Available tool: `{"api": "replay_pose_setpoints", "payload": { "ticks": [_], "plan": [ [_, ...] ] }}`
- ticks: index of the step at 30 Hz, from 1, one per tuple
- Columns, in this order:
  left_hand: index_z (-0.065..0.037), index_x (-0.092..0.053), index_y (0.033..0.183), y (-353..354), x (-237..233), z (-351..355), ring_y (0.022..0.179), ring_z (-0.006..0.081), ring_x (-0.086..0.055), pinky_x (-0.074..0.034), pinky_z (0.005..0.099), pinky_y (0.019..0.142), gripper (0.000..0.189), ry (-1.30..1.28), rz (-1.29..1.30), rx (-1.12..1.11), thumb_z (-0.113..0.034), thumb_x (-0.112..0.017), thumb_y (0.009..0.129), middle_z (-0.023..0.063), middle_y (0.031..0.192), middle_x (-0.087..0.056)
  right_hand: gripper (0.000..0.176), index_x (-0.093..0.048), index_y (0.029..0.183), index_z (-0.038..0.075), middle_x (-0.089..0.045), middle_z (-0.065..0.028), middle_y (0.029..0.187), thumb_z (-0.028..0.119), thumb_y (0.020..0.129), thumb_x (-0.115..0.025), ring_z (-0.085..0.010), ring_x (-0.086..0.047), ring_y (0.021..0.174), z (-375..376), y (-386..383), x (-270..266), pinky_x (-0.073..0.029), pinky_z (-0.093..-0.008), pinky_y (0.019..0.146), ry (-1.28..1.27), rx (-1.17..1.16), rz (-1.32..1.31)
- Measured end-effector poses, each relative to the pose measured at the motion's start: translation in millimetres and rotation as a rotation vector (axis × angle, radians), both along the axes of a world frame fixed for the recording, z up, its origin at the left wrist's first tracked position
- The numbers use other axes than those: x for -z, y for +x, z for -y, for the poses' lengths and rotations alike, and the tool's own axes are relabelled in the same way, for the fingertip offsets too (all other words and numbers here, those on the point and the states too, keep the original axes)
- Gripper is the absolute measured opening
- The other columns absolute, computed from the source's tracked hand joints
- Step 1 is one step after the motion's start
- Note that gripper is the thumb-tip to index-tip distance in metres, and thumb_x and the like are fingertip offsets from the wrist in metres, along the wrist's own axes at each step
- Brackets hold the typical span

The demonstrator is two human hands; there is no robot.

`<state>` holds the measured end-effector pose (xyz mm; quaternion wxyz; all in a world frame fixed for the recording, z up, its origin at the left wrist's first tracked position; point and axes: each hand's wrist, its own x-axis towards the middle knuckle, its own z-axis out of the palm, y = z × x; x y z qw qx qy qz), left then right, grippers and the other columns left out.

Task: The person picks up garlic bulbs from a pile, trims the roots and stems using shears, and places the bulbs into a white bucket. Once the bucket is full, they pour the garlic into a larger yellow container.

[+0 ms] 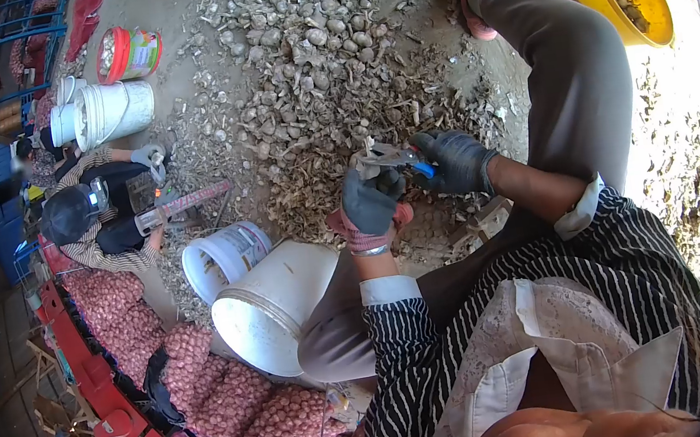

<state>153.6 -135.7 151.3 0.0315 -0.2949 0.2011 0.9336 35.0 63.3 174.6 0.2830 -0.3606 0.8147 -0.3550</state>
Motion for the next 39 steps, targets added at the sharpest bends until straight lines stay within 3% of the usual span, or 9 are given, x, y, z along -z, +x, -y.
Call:
{"api": "replay_pose_setpoints", "payload": {
  "ticks": [5, 7, 12, 18, 21, 26, 35, 37, 39],
  "plan": [
    [-0.006, -0.061, 0.110, 25.8, 0.2, -1.9, 0.087, 0.0286, -0.065, -0.052, 0.0463, 0.080, 0.042, -0.013, 0.008, 0.114, -0.042, -0.048, 0.094, 0.0119, 0.100, -0.067, 0.039, -0.058, 0.102, 0.001, -0.064, -0.0215, 0.085, 0.032, 0.078, -0.066, -0.0387, -0.063, 0.085, -4.7, 5.4, -17.5, -0.049, -0.0461, 0.074, -0.001, -0.129, -0.011],
    [-0.006, -0.061, 0.109, 31.4, -3.6, -5.3, 0.085, 0.0277, -0.065, -0.052, 0.0454, 0.079, 0.039, 0.004, 0.016, 0.088, -0.040, -0.048, 0.094, 0.0104, 0.097, -0.067, 0.034, -0.061, 0.096, 0.002, -0.064, -0.0223, 0.083, 0.032, 0.079, -0.065, -0.0380, -0.063, 0.085, -2.9, 6.3, -21.3, -0.049, -0.0460, 0.074, 0.258, -0.240, 0.078],
    [-0.010, -0.059, 0.107, 54.1, -17.9, -6.9, 0.082, 0.0233, -0.062, -0.051, 0.0408, 0.075, 0.031, -0.240, 0.185, -0.264, -0.036, -0.051, 0.091, 0.0072, 0.099, -0.065, 0.034, -0.062, 0.094, 0.003, -0.064, -0.0205, 0.080, 0.034, 0.082, -0.063, -0.0358, -0.064, 0.081, 2.8, 24.9, -3.1, -0.050, -0.0440, 0.071, 0.159, -0.149, 0.124],
    [0.000, -0.039, 0.135, 108.4, -89.0, 39.2, 0.097, 0.0158, -0.056, -0.045, 0.0293, 0.086, 0.072, 0.007, -0.854, -1.032, -0.037, -0.068, 0.082, 0.0074, 0.121, -0.056, 0.034, -0.061, 0.095, 0.005, -0.062, -0.0071, 0.071, 0.038, 0.088, -0.062, -0.0204, -0.063, 0.065, 11.6, 35.8, 39.1, -0.050, -0.0349, 0.060, -0.208, 0.240, 0.768],
    [0.000, -0.040, 0.136, 90.1, -66.5, 58.2, 0.108, 0.0204, -0.057, -0.046, 0.0332, 0.091, 0.067, -0.251, -0.582, -0.971, -0.039, -0.063, 0.087, 0.0129, 0.127, -0.056, 0.033, -0.061, 0.093, 0.005, -0.062, -0.0050, 0.070, 0.038, 0.090, -0.061, -0.0161, -0.061, 0.060, 15.0, 19.2, 18.8, -0.051, -0.0311, 0.055, -0.210, 0.420, 1.148],
    [-0.009, -0.049, 0.129, -1.0, 44.3, 71.3, 0.107, 0.0273, -0.060, -0.050, 0.0400, 0.088, 0.043, -0.442, 0.270, -0.428, -0.030, -0.058, 0.092, 0.0121, 0.122, -0.059, 0.036, -0.063, 0.095, 0.005, -0.063, -0.0064, 0.073, 0.040, 0.089, -0.063, -0.0165, -0.062, 0.061, 15.4, 10.6, 23.9, -0.052, -0.0304, 0.056, -0.301, 0.472, 1.440],
    [-0.006, -0.048, 0.131, -226.1, 150.7, 140.8, 0.108, 0.0279, -0.060, -0.051, 0.0359, 0.088, 0.050, -0.870, 0.325, -0.148, -0.019, -0.066, 0.087, 0.0161, 0.127, -0.054, 0.032, -0.060, 0.097, 0.004, -0.061, -0.0033, 0.077, 0.035, 0.090, -0.063, -0.0123, -0.059, 0.071, 17.8, 2.7, 44.3, -0.050, -0.0289, 0.064, -0.221, 0.547, 1.206],
    [-0.007, -0.043, 0.135, -262.3, 156.5, 154.6, 0.117, 0.0323, -0.053, -0.046, 0.0400, 0.095, 0.064, -1.577, 0.554, 0.153, -0.024, -0.072, 0.080, 0.0193, 0.133, -0.047, 0.032, -0.059, 0.095, 0.004, -0.061, -0.0042, 0.076, 0.036, 0.091, -0.061, -0.0123, -0.059, 0.069, 17.8, -2.2, 33.7, -0.050, -0.0290, 0.063, -0.267, 0.518, 1.281],
    [-0.008, -0.040, 0.137, -285.8, 166.3, 158.6, 0.121, 0.0336, -0.049, -0.044, 0.0412, 0.098, 0.070, -1.628, 0.643, 0.285, -0.026, -0.074, 0.077, 0.0198, 0.137, -0.043, 0.032, -0.058, 0.094, 0.004, -0.061, -0.0046, 0.076, 0.037, 0.092, -0.060, -0.0125, -0.059, 0.068, 18.4, 3.5, 35.4, -0.050, -0.0289, 0.062, -0.226, 0.538, 1.266]
  ]
}}
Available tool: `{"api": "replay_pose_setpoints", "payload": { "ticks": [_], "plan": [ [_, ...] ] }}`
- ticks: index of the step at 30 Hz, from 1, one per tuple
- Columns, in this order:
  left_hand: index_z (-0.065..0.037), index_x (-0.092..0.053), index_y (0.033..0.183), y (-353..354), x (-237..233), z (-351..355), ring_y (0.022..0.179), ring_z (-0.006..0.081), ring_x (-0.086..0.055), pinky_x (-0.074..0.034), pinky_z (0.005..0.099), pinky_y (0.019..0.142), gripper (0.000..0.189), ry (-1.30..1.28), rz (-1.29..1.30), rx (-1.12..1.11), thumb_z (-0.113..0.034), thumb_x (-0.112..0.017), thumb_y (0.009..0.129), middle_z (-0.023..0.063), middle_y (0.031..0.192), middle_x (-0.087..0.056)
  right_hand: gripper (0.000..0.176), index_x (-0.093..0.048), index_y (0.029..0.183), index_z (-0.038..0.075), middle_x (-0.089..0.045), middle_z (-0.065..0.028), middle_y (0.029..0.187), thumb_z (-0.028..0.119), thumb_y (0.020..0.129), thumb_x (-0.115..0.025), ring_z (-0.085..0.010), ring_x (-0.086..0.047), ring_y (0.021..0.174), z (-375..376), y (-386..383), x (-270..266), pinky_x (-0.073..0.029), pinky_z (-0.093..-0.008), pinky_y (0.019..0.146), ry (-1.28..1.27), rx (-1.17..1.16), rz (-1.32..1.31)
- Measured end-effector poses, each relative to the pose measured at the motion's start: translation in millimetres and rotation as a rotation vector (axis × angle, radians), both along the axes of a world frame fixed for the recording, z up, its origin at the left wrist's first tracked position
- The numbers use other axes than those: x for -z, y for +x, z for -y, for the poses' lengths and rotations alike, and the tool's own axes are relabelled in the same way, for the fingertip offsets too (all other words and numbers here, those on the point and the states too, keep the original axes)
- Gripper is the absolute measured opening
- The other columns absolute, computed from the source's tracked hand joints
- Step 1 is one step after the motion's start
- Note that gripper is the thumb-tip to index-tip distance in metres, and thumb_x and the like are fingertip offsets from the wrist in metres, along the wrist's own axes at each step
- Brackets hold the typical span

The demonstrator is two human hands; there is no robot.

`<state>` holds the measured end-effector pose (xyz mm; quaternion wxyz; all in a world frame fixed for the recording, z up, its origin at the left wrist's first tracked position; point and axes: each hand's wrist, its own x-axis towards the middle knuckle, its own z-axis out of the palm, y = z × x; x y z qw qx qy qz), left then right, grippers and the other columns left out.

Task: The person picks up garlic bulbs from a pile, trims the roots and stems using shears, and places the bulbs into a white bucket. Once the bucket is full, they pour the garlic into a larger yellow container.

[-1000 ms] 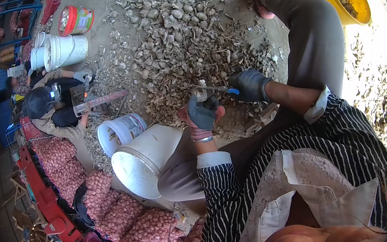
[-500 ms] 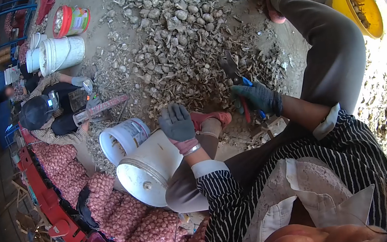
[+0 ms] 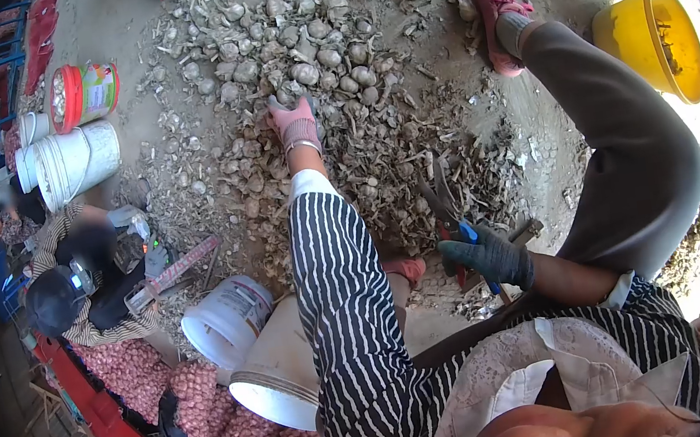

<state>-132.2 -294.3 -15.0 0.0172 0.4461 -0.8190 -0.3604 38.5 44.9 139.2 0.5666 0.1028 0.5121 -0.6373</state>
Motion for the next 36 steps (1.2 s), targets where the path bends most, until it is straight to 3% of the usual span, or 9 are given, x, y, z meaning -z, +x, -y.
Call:
{"api": "replay_pose_setpoints", "payload": {
  "ticks": [4, 10, 12, 18, 24, 28, 30, 34, 36],
  "plan": [
    [-0.007, -0.041, 0.135, -19.2, -7.3, -8.5, 0.123, 0.0307, -0.048, -0.042, 0.0385, 0.100, 0.075, -0.269, 0.385, 0.087, -0.025, -0.078, 0.072, 0.0180, 0.143, -0.037, 0.037, -0.055, 0.099, 0.004, -0.062, -0.0075, 0.079, 0.039, 0.090, -0.061, -0.0159, -0.061, 0.069, -0.8, -10.0, -5.5, -0.052, -0.0311, 0.065, 0.017, -0.045, 0.059],
    [0.000, -0.051, 0.122, 25.7, -11.9, -23.1, 0.103, 0.0304, -0.062, -0.051, 0.0334, 0.088, 0.049, -0.012, -0.150, 0.051, -0.017, -0.071, 0.081, 0.0155, 0.116, -0.062, 0.061, -0.049, 0.119, -0.001, -0.064, -0.0236, 0.095, 0.044, 0.082, -0.066, -0.0386, -0.063, 0.089, 6.8, -33.5, -33.3, -0.049, -0.0451, 0.078, 0.274, -0.506, -0.691],
    [0.002, -0.051, 0.122, 64.0, -44.6, -49.3, 0.095, 0.0272, -0.065, -0.054, 0.0324, 0.082, 0.042, 0.781, -0.444, -0.257, -0.010, -0.067, 0.085, 0.0146, 0.116, -0.061, 0.060, -0.048, 0.120, 0.000, -0.064, -0.0237, 0.095, 0.042, 0.081, -0.066, -0.0390, -0.063, 0.088, 9.3, -44.2, -41.4, -0.049, -0.0454, 0.078, 0.299, -0.457, -0.724],
    [-0.003, -0.052, 0.120, 182.8, -87.8, -135.2, 0.100, 0.0176, -0.059, -0.049, 0.0312, 0.087, 0.048, 0.529, -0.555, 0.138, -0.002, -0.072, 0.077, 0.0083, 0.113, -0.061, 0.060, -0.045, 0.123, 0.001, -0.063, -0.0240, 0.095, 0.038, 0.081, -0.066, -0.0393, -0.062, 0.088, 4.0, -41.9, -37.1, -0.049, -0.0449, 0.079, 0.419, -0.291, -1.007],
    [-0.001, -0.049, 0.126, 251.5, -84.4, -206.8, 0.110, 0.0191, -0.056, -0.044, 0.0343, 0.098, 0.052, 0.707, -0.660, 0.028, 0.003, -0.068, 0.078, 0.0095, 0.121, -0.057, 0.040, -0.059, 0.100, 0.003, -0.064, -0.0217, 0.088, 0.038, 0.080, -0.065, -0.0376, -0.064, 0.086, 2.1, -26.8, -56.0, -0.049, -0.0439, 0.076, 0.443, -0.467, -1.049],
    [-0.008, -0.052, 0.124, 296.6, -100.8, -204.8, 0.106, 0.0201, -0.056, -0.046, 0.0318, 0.093, 0.047, 0.593, -0.565, 0.216, -0.042, -0.051, 0.093, 0.0076, 0.120, -0.057, 0.033, -0.061, 0.095, 0.007, -0.065, -0.0203, 0.086, 0.036, 0.080, -0.065, -0.0367, -0.064, 0.084, -6.1, -11.7, -56.0, -0.050, -0.0433, 0.074, 0.346, -0.386, -1.000],
    [-0.010, -0.052, 0.124, 304.9, -133.4, -202.9, 0.098, 0.0192, -0.058, -0.048, 0.0287, 0.083, 0.060, 1.653, -0.766, -0.003, -0.058, -0.040, 0.091, 0.0044, 0.113, -0.058, 0.031, -0.060, 0.095, 0.007, -0.065, -0.0197, 0.082, 0.033, 0.081, -0.064, -0.0359, -0.064, 0.081, -9.2, 0.6, -48.6, -0.050, -0.0426, 0.072, 0.266, -0.342, -1.097],
    [-0.013, -0.053, 0.121, 307.3, -148.0, -214.1, 0.089, 0.0128, -0.058, -0.049, 0.0304, 0.068, 0.058, 1.311, -0.422, -0.129, -0.060, -0.038, 0.092, -0.0002, 0.100, -0.059, 0.024, -0.059, 0.094, 0.007, -0.062, -0.0130, 0.072, 0.027, 0.082, -0.064, -0.0300, -0.064, 0.072, -8.4, 20.9, -39.7, -0.050, -0.0400, 0.067, 0.064, -0.442, -1.161],
    [-0.012, -0.053, 0.121, 322.0, -142.0, -206.0, 0.090, 0.0143, -0.059, -0.050, 0.0314, 0.071, 0.055, 1.247, -0.416, -0.079, -0.057, -0.038, 0.093, 0.0017, 0.104, -0.059, 0.023, -0.060, 0.096, 0.007, -0.061, -0.0058, 0.072, 0.026, 0.085, -0.064, -0.0205, -0.063, 0.068, -6.2, 32.8, -31.4, -0.050, -0.0360, 0.064, -0.162, -0.050, -0.626]
  ]
}}
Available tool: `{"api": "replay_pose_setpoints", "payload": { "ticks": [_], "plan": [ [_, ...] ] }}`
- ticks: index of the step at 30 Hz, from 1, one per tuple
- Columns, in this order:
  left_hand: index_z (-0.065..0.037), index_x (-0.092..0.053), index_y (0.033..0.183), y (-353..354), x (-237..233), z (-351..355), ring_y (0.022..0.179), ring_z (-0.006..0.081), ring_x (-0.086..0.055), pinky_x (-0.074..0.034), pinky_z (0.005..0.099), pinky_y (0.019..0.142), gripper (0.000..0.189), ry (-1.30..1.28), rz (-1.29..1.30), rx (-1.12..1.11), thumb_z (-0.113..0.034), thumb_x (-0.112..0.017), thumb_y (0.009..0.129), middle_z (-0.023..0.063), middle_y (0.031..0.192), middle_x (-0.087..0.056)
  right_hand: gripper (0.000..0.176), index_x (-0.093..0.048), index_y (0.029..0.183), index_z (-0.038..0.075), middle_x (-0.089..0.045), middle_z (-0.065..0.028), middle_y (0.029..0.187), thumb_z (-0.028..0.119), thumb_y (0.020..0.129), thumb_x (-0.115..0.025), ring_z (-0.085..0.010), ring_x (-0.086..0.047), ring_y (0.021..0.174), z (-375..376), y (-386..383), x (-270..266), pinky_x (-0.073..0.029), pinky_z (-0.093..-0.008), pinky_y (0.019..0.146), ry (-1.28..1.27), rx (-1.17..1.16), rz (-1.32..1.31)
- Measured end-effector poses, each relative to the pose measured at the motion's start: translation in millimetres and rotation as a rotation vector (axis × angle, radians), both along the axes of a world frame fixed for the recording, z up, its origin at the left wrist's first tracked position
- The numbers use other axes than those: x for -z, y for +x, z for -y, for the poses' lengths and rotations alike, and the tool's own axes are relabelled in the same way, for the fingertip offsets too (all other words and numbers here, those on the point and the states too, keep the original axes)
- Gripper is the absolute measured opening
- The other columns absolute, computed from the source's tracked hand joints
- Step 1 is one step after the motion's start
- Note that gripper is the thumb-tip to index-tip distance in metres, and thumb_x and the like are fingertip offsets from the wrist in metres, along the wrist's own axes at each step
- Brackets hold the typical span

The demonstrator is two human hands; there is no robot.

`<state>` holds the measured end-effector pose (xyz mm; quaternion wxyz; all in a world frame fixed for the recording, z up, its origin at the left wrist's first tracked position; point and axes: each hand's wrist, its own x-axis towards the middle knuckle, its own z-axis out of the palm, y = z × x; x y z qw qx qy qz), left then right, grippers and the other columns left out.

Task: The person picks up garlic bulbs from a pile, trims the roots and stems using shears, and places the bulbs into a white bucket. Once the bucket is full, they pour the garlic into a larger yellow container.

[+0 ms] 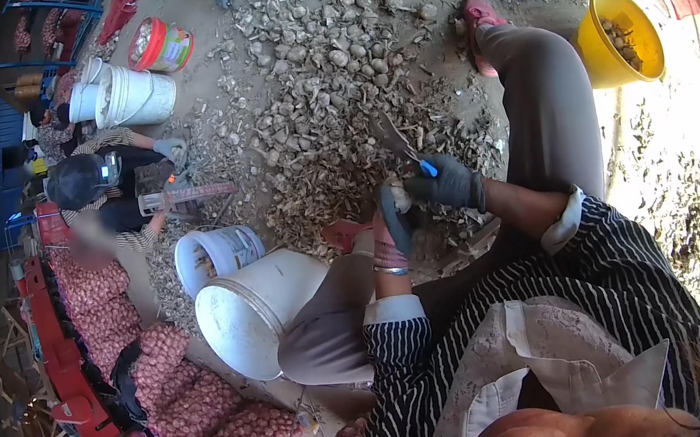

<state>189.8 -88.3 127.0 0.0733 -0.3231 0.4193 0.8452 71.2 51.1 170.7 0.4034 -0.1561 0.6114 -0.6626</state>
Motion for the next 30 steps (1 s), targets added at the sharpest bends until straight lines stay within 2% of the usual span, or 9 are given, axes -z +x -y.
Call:
{"api": "replay_pose_setpoints", "payload": {
  "ticks": [5, 7, 14, 16, 20, 21, 23, 25, 30],
  "plan": [
    [-0.010, -0.052, 0.122, 6.3, 12.7, -7.3, 0.093, 0.0218, -0.062, -0.052, 0.0351, 0.079, 0.044, -0.663, -0.121, 0.088, -0.045, -0.042, 0.097, 0.0078, 0.113, -0.059, 0.033, -0.058, 0.108, 0.004, -0.063, -0.0040, 0.082, 0.028, 0.086, -0.067, -0.0123, -0.059, 0.075, -2.8, -11.2, 2.6, -0.049, -0.0312, 0.068, 0.274, -0.126, 0.120],
    [-0.007, -0.050, 0.122, -7.3, -31.4, -23.7, 0.095, 0.0267, -0.063, -0.053, 0.0392, 0.083, 0.042, 0.106, -0.289, -0.491, -0.039, -0.050, 0.095, 0.0102, 0.113, -0.058, 0.046, -0.053, 0.113, 0.002, -0.064, -0.0121, 0.086, 0.034, 0.085, -0.067, -0.0201, -0.064, 0.077, -10.8, -9.7, -23.5, -0.051, -0.0358, 0.066, 0.398, -0.179, -0.287],
    [-0.002, -0.047, 0.125, 4.1, -27.0, 1.0, 0.107, 0.0275, -0.059, -0.047, 0.0427, 0.095, 0.043, -0.064, -0.033, -0.488, -0.025, -0.059, 0.090, 0.0128, 0.120, -0.056, 0.053, -0.050, 0.119, 0.004, -0.064, -0.0208, 0.089, 0.033, 0.078, -0.068, -0.0384, -0.063, 0.083, -13.8, -1.4, -9.7, -0.049, -0.0467, 0.073, 0.546, -0.292, -0.862],
    [-0.002, -0.048, 0.127, 11.2, -7.0, 7.1, 0.108, 0.0258, -0.058, -0.046, 0.0347, 0.094, 0.051, -1.029, -0.187, -0.223, -0.014, -0.066, 0.081, 0.0119, 0.120, -0.056, 0.052, -0.051, 0.118, 0.005, -0.064, -0.0202, 0.086, 0.033, 0.078, -0.068, -0.0391, -0.063, 0.082, -11.4, 0.2, -8.2, -0.049, -0.0469, 0.072, 0.588, -0.318, -0.885],
    [0.001, -0.044, 0.131, 6.9, -14.3, 10.9, 0.107, 0.0206, -0.056, -0.045, 0.0337, 0.094, 0.058, -1.193, -0.347, -0.129, -0.002, -0.065, 0.077, 0.0108, 0.121, -0.055, 0.033, -0.059, 0.097, 0.004, -0.062, -0.0156, 0.072, 0.034, 0.083, -0.063, -0.0326, -0.062, 0.068, -4.4, 6.3, 33.6, -0.048, -0.0437, 0.066, 0.551, -0.314, -0.537],
    [0.001, -0.044, 0.131, 4.3, -20.6, 8.9, 0.107, 0.0206, -0.056, -0.045, 0.0337, 0.094, 0.058, -1.186, -0.355, -0.131, -0.002, -0.065, 0.077, 0.0108, 0.121, -0.055, 0.030, -0.060, 0.093, 0.004, -0.061, -0.0124, 0.067, 0.034, 0.085, -0.062, -0.0280, -0.061, 0.062, -3.8, 6.4, 37.7, -0.048, -0.0418, 0.063, 0.489, -0.286, -0.340],
    [-0.002, -0.043, 0.131, 1.5, -31.8, 3.6, 0.095, 0.0176, -0.058, -0.049, 0.0308, 0.082, 0.058, -0.402, -0.465, -0.421, -0.004, -0.067, 0.078, 0.0078, 0.113, -0.056, 0.029, -0.060, 0.092, 0.005, -0.060, -0.0096, 0.066, 0.033, 0.086, -0.062, -0.0234, -0.060, 0.062, -0.9, 4.7, 32.9, -0.048, -0.0393, 0.063, 0.449, -0.210, -0.124],
    [-0.004, -0.044, 0.131, 7.8, -25.3, 6.7, 0.092, 0.0147, -0.058, -0.050, 0.0279, 0.078, 0.061, -0.334, -0.399, -0.468, -0.008, -0.071, 0.077, 0.0059, 0.112, -0.055, 0.027, -0.061, 0.092, 0.005, -0.059, -0.0037, 0.067, 0.031, 0.087, -0.063, -0.0163, -0.058, 0.062, 1.0, 3.5, 9.8, -0.049, -0.0340, 0.064, 0.343, -0.102, 0.270],
    [-0.008, -0.040, 0.136, 24.3, 7.2, 19.6, 0.084, 0.0135, -0.059, -0.051, 0.0272, 0.068, 0.058, -0.186, -0.274, -0.480, -0.009, -0.065, 0.083, 0.0051, 0.107, -0.057, 0.038, -0.058, 0.103, 0.003, -0.063, -0.0120, 0.079, 0.036, 0.085, -0.065, -0.0248, -0.063, 0.076, -10.7, 6.2, 14.3, -0.049, -0.0379, 0.070, 0.332, -0.100, -0.446]
  ]
}}
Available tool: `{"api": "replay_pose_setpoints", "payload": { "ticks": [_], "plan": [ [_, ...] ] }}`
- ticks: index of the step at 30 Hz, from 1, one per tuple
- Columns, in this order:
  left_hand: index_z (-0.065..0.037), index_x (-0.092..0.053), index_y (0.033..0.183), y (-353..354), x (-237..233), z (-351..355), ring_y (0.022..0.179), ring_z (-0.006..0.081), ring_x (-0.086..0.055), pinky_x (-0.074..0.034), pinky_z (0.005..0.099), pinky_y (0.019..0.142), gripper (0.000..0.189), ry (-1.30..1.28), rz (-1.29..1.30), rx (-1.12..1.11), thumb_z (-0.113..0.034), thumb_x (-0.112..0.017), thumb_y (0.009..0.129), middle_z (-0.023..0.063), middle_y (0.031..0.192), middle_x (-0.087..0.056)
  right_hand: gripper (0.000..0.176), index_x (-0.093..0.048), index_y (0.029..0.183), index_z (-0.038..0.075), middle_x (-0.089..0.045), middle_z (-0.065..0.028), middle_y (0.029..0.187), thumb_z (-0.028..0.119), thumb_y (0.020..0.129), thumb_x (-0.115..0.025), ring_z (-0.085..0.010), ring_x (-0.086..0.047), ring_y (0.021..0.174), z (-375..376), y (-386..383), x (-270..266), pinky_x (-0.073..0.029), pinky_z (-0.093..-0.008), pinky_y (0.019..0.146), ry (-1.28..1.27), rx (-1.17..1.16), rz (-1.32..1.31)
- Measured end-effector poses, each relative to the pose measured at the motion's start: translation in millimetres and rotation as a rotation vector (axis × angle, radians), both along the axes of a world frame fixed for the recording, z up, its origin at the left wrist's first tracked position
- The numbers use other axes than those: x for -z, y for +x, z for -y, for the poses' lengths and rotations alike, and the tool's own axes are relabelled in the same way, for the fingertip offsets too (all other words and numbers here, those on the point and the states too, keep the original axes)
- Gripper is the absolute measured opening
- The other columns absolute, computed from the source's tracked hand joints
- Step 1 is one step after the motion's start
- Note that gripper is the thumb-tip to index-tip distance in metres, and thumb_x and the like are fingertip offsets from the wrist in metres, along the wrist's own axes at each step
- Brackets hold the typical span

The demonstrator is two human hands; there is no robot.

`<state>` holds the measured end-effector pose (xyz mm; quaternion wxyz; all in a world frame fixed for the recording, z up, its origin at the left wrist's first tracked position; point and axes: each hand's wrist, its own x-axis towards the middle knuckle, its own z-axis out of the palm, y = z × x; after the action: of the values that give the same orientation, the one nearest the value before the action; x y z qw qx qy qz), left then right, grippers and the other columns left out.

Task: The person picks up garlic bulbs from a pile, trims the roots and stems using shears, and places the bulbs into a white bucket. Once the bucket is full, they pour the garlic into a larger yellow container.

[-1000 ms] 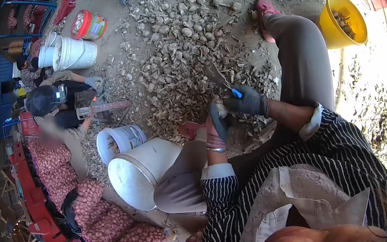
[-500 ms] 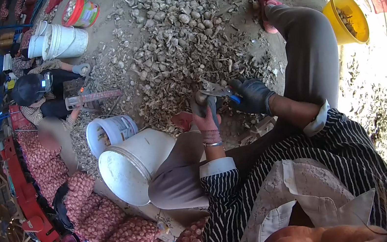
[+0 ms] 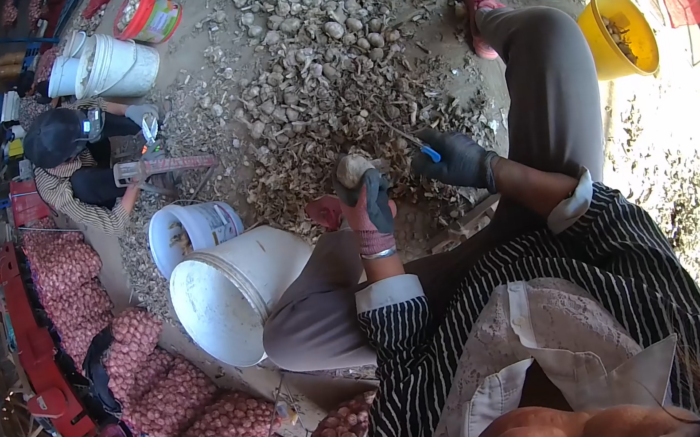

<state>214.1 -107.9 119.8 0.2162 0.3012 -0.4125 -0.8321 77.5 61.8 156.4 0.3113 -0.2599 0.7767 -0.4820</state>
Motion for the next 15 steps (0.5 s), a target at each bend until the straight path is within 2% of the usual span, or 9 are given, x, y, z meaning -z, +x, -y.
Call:
{"api": "replay_pose_setpoints", "payload": {
  "ticks": [2, 3, 5, 6, 8, 9, 12, 13, 15],
  "plan": [
    [-0.008, -0.040, 0.137, 4.1, 0.0, -4.2, 0.081, 0.0140, -0.058, -0.050, 0.0296, 0.071, 0.056, 0.124, -0.104, -0.031, -0.009, -0.062, 0.085, 0.0058, 0.104, -0.058, 0.044, -0.054, 0.118, 0.004, -0.063, -0.0056, 0.094, 0.028, 0.085, -0.070, -0.0127, -0.057, 0.088, 0.4, -3.7, -26.5, -0.047, -0.0306, 0.077, 0.294, -0.262, -0.088],
    [-0.008, -0.039, 0.137, 3.6, -5.1, -5.2, 0.078, 0.0146, -0.057, -0.050, 0.0321, 0.074, 0.054, 0.246, -0.211, -0.057, -0.009, -0.059, 0.086, 0.0065, 0.100, -0.059, 0.044, -0.054, 0.118, 0.004, -0.063, -0.0056, 0.094, 0.028, 0.085, -0.070, -0.0127, -0.057, 0.088, 1.1, 0.6, -21.0, -0.047, -0.0306, 0.077, 0.288, -0.264, -0.084],
    [-0.009, -0.038, 0.138, 0.6, -42.7, -14.8, 0.075, 0.0147, -0.055, -0.048, 0.0334, 0.075, 0.053, 0.360, -0.300, 0.043, -0.011, -0.057, 0.088, 0.0068, 0.096, -0.058, 0.050, -0.053, 0.122, 0.005, -0.062, -0.0079, 0.094, 0.025, 0.082, -0.073, -0.0158, -0.058, 0.087, 0.6, 10.3, -5.8, -0.048, -0.0325, 0.077, 0.029, -0.107, 0.115],
    [-0.009, -0.037, 0.139, -2.8, -60.1, -20.3, 0.072, 0.0147, -0.053, -0.047, 0.0346, 0.077, 0.052, 0.480, -0.394, 0.143, -0.013, -0.055, 0.089, 0.0071, 0.093, -0.058, 0.050, -0.053, 0.122, 0.005, -0.062, -0.0079, 0.094, 0.025, 0.082, -0.073, -0.0158, -0.058, 0.087, 0.1, 8.2, -13.5, -0.048, -0.0325, 0.077, 0.031, -0.104, 0.120],
    [-0.010, -0.043, 0.132, -1.0, -49.5, -21.0, 0.073, 0.0130, -0.053, -0.043, 0.0325, 0.073, 0.045, 0.520, -0.404, 0.249, -0.020, -0.054, 0.090, 0.0059, 0.096, -0.059, 0.055, -0.052, 0.125, 0.005, -0.061, -0.0097, 0.092, 0.024, 0.079, -0.076, -0.0184, -0.058, 0.087, 4.5, 0.7, -37.8, -0.048, -0.0328, 0.078, -0.156, -0.077, -0.003],
    [-0.010, -0.049, 0.124, -0.5, -43.1, -20.8, 0.073, 0.0113, -0.053, -0.040, 0.0304, 0.069, 0.039, 0.555, -0.419, 0.356, -0.028, -0.054, 0.090, 0.0047, 0.099, -0.061, 0.050, -0.054, 0.116, 0.004, -0.060, -0.0150, 0.098, 0.029, 0.078, -0.075, -0.0254, -0.062, 0.090, 6.3, -4.0, -39.6, -0.049, -0.0367, 0.077, -0.250, -0.060, -0.089],
    [-0.011, -0.051, 0.122, -10.0, -28.6, -27.0, 0.065, 0.0086, -0.048, -0.037, 0.0278, 0.061, 0.038, 0.706, -0.424, 0.443, -0.032, -0.053, 0.090, 0.0048, 0.099, -0.061, 0.046, -0.055, 0.114, 0.006, -0.060, -0.0141, 0.095, 0.027, 0.078, -0.074, -0.0267, -0.062, 0.089, 0.6, -16.8, -55.3, -0.049, -0.0372, 0.076, -0.137, -0.144, -0.054],
    [-0.011, -0.051, 0.122, -10.2, -26.9, -29.9, 0.065, 0.0086, -0.048, -0.037, 0.0278, 0.061, 0.038, 0.712, -0.411, 0.449, -0.032, -0.053, 0.090, 0.0048, 0.099, -0.061, 0.039, -0.055, 0.108, 0.007, -0.061, -0.0142, 0.091, 0.024, 0.077, -0.072, -0.0294, -0.063, 0.085, 1.5, -13.7, -32.9, -0.049, -0.0390, 0.074, -0.235, -0.214, 0.014],
    [-0.012, -0.052, 0.120, -15.6, -35.5, -37.8, 0.057, 0.0075, -0.042, -0.038, 0.0277, 0.056, 0.039, 0.687, -0.189, 0.361, -0.036, -0.053, 0.090, 0.0050, 0.097, -0.061, 0.034, -0.055, 0.105, 0.007, -0.060, -0.0146, 0.089, 0.022, 0.078, -0.070, -0.0309, -0.062, 0.083, -1.8, -13.6, -35.1, -0.049, -0.0394, 0.072, -0.164, -0.206, -0.018]
  ]
}}
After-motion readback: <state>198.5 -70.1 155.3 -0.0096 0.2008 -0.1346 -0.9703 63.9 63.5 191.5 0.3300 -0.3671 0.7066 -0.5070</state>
